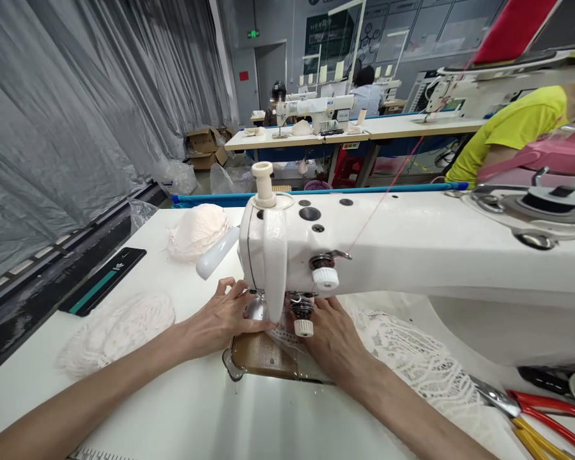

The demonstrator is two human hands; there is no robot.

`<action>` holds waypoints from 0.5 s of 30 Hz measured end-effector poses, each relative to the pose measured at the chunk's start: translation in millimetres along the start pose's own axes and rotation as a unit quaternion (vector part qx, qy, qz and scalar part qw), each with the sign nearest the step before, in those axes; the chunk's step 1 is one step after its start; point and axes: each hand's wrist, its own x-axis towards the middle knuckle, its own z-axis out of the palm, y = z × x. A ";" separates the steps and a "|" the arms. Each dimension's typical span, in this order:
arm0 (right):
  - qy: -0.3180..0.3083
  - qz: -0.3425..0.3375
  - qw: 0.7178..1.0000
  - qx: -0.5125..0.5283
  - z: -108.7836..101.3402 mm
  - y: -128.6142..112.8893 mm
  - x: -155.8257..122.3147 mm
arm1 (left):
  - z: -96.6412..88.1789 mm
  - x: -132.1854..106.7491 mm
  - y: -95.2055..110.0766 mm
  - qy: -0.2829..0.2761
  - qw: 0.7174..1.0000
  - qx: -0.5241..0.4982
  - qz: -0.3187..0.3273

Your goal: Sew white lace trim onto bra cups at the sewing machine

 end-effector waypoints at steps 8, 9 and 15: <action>0.031 -0.058 0.994 0.087 -2.5 0.2 -8.5 | 0.9 -0.2 7.6 0.060 0.998 0.033 0.009; 0.028 -0.074 0.991 0.105 -4.8 -1.5 -10.7 | 2.2 -0.4 10.0 0.079 0.996 0.034 0.009; -0.004 -0.090 0.985 0.146 -13.4 -12.1 -18.5 | 6.4 0.0 20.9 0.144 0.989 0.008 0.034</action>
